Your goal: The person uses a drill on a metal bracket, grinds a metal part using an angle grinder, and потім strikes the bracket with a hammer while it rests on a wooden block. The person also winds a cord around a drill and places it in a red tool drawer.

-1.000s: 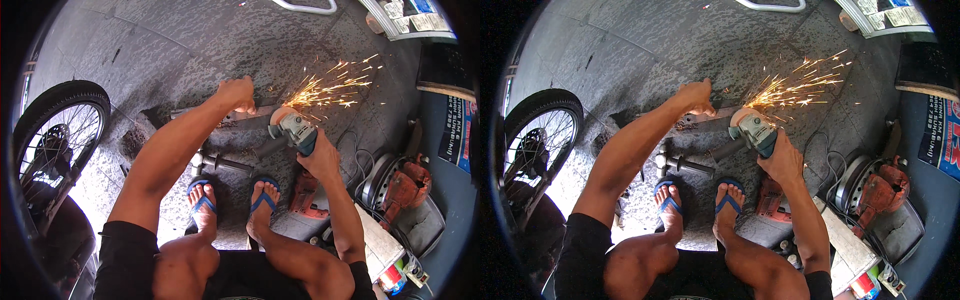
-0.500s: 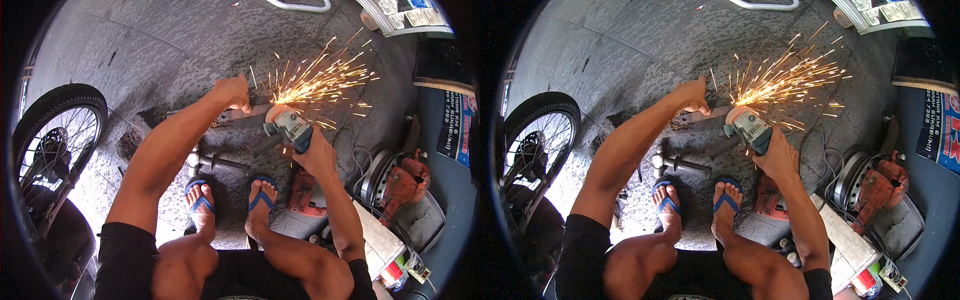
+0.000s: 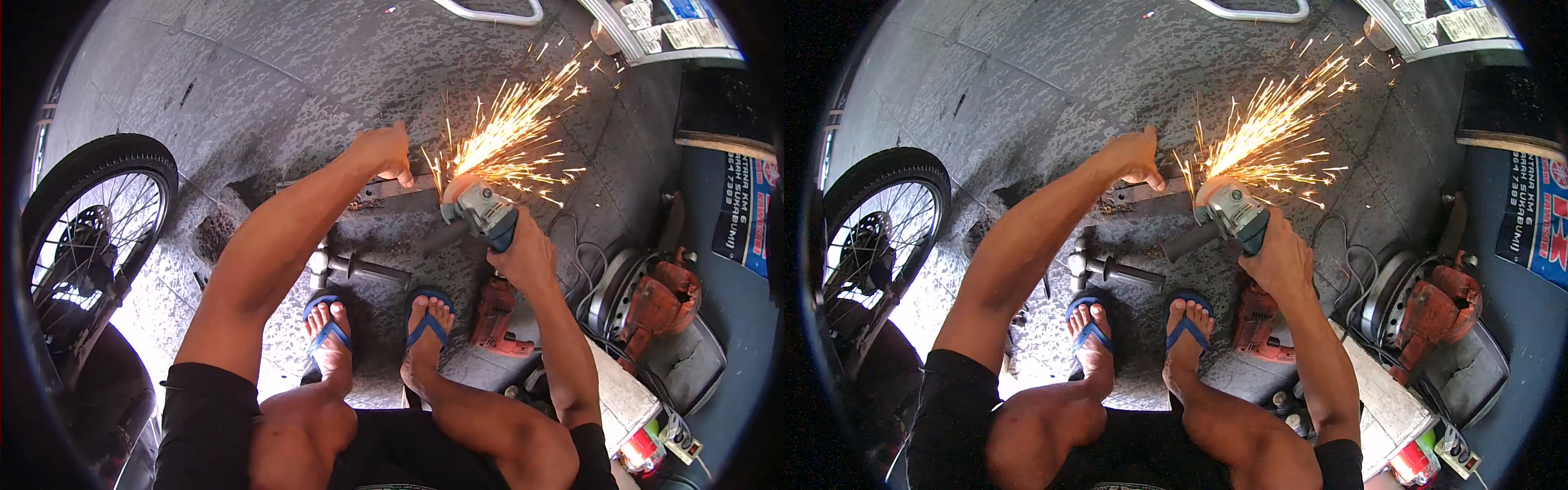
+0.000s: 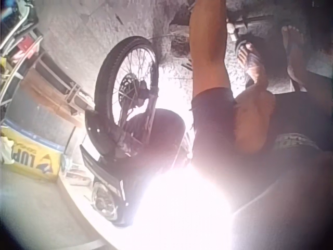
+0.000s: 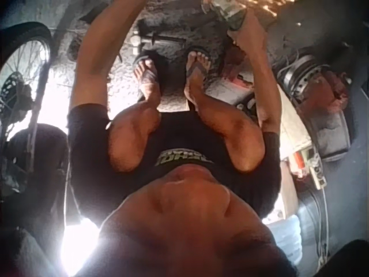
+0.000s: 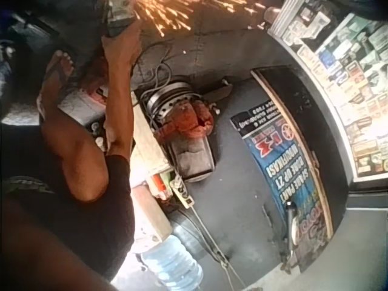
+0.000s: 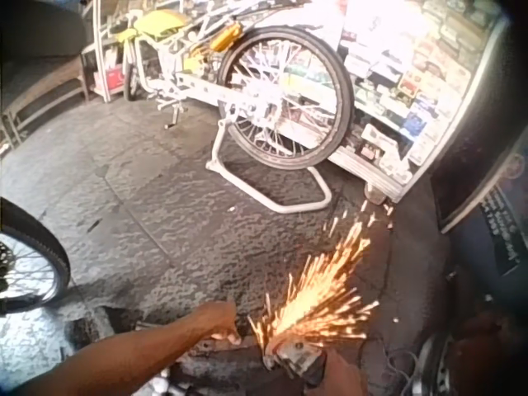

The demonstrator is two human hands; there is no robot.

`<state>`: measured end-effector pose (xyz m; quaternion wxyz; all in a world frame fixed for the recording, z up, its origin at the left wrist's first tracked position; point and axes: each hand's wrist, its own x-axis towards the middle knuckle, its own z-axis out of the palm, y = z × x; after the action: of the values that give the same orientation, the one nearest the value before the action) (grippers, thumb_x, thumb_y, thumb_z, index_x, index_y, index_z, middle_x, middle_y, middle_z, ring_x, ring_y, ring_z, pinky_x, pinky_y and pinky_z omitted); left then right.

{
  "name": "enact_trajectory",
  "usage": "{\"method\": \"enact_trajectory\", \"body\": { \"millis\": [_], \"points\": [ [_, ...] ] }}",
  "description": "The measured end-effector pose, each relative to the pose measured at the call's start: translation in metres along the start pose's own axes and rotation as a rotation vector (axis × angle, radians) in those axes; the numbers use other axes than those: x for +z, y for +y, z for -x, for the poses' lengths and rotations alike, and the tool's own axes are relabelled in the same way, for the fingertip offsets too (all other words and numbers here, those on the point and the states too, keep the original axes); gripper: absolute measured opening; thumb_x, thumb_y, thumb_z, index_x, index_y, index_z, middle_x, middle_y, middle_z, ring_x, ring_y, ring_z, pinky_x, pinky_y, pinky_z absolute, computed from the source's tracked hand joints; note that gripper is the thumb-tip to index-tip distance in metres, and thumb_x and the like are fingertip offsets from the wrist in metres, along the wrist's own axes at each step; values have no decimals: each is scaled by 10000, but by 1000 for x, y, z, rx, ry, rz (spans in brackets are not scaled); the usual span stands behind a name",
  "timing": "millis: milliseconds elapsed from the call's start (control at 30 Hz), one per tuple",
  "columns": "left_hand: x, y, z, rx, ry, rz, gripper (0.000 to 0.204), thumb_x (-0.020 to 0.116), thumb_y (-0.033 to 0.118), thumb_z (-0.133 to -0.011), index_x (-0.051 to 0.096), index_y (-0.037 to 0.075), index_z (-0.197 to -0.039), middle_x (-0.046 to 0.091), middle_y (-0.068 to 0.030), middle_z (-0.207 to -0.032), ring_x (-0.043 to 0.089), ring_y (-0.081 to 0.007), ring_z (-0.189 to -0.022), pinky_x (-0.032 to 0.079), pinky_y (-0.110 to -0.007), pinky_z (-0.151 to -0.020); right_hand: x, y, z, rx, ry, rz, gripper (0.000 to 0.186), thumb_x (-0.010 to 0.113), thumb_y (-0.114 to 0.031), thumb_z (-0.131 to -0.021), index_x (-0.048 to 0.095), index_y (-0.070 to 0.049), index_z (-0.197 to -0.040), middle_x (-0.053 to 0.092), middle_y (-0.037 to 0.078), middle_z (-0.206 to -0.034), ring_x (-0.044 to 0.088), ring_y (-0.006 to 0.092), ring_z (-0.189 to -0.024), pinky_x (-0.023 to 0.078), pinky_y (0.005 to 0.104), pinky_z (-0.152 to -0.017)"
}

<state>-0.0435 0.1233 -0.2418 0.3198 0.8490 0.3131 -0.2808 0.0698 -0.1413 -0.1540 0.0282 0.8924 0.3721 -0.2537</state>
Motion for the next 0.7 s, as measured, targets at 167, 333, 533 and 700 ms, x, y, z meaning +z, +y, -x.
{"method": "enact_trajectory", "body": {
  "millis": [167,333,533,700],
  "points": [
    [0,0,-3,13,-19,-1,1027,933,373,-647,382,-76,-1389,689,-248,-1187,637,-413,-1168,433,-561,-968,2,0,-5,-17,-15,-3,721,858,-252,-680,472,-41,-1251,664,227,-1137,658,442,-1043,530,524,-865],
    [-4,4,-5,-30,-71,-34,1046,926,395,-664,362,-75,-1409,687,-243,-1197,635,-407,-1174,436,-559,-972,3,3,-7,-20,-29,14,724,877,-256,-677,473,-38,-1236,652,225,-1145,667,443,-1027,539,524,-858],
    [2,-4,-10,14,-5,-32,1083,955,423,-606,362,-88,-1354,685,-286,-1127,646,-447,-1118,480,-552,-921,-10,-8,-11,-1,-111,1,727,830,-256,-685,477,-51,-1287,679,213,-1131,657,433,-1043,525,512,-867],
    [-3,5,-9,-26,-50,-68,1118,952,455,-604,343,-99,-1360,680,-290,-1138,645,-449,-1116,504,-520,-917,-10,-10,-11,-26,-65,49,665,821,-254,-689,492,-53,-1230,678,208,-1130,663,427,-1022,528,518,-855]
  ]
}}
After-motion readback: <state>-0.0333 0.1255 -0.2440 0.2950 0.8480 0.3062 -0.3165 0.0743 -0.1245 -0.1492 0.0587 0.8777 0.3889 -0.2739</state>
